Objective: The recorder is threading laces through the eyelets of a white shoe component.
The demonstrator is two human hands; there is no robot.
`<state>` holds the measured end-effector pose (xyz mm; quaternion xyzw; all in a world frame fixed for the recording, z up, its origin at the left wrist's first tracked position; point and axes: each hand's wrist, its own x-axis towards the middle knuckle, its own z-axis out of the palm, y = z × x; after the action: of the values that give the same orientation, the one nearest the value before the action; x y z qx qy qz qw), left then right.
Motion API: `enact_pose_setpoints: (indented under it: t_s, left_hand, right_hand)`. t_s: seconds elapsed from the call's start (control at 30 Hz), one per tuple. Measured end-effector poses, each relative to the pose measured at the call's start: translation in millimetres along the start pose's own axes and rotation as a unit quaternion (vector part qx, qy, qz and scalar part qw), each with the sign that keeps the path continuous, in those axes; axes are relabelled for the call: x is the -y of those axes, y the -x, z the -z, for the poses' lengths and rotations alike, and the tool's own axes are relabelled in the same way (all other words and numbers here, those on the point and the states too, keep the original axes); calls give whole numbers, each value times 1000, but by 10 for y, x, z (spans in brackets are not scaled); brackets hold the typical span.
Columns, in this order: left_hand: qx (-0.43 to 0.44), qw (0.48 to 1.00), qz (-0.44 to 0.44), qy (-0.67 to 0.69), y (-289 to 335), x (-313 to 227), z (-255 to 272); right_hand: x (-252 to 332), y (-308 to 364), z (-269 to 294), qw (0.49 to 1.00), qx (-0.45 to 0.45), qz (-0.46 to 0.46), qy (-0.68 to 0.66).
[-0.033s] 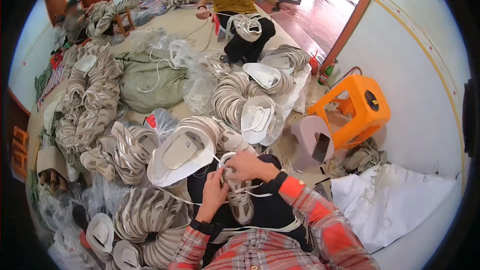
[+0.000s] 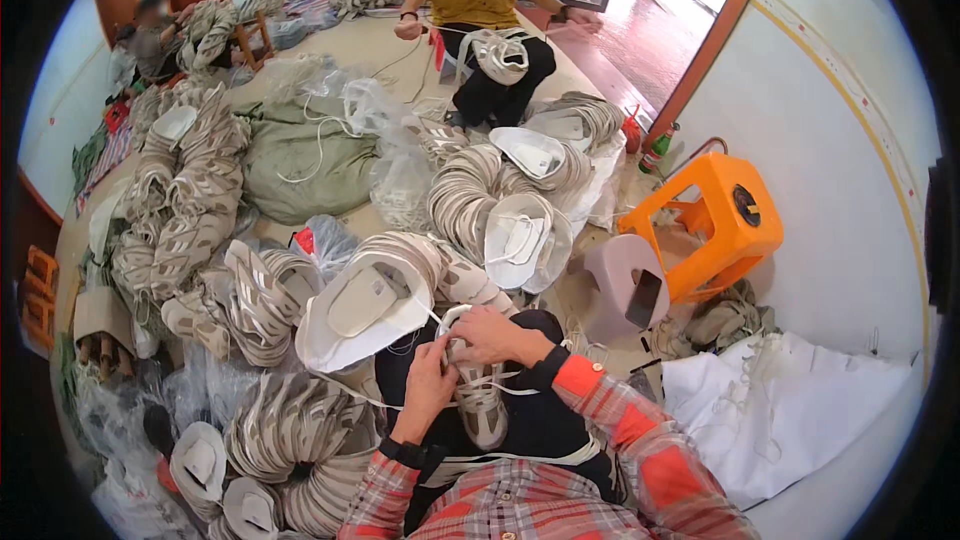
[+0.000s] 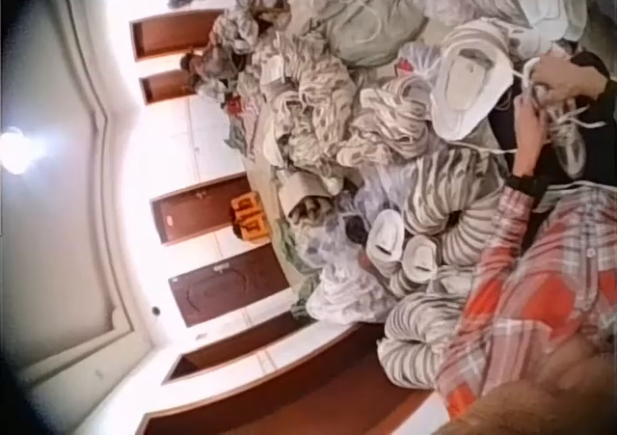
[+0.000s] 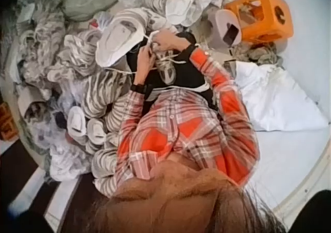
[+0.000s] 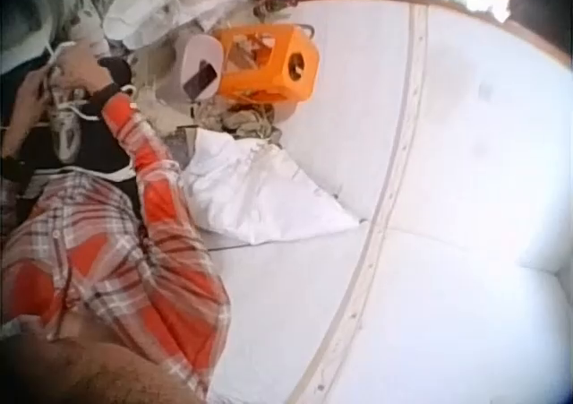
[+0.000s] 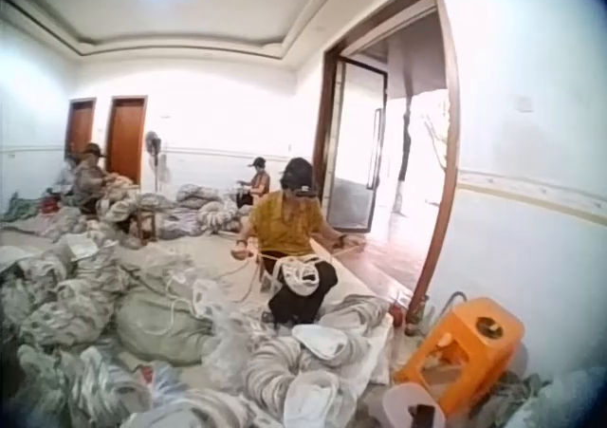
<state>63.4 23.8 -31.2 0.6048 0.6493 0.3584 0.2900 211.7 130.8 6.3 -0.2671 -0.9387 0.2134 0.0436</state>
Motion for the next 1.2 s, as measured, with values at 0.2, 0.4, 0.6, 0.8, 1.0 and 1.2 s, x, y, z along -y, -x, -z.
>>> enact_pose_setpoints:
  t_s: [0.2,0.4,0.6,0.8,1.0,1.2]
  left_hand:
    - [-41,999,2,-32,20,-65,-160]
    - [-68,997,-16,20,73,-170,-25]
    - [41,967,-198,-157,125,-312,-134]
    - [90,933,-235,-259,21,-325,-272]
    - [126,917,-206,-317,-103,-325,-273]
    - [315,866,189,338,-435,-262,460]
  right_hand:
    - [-76,106,-152,986,-37,-16,-160]
    - [-55,279,-233,971,-178,-20,-160]
    - [108,905,-106,990,-106,-96,19]
    - [162,1022,-236,986,-143,-28,81]
    - [359,1073,-167,983,-145,-38,107]
    - [339,1093,-186,987,-138,-39,74]
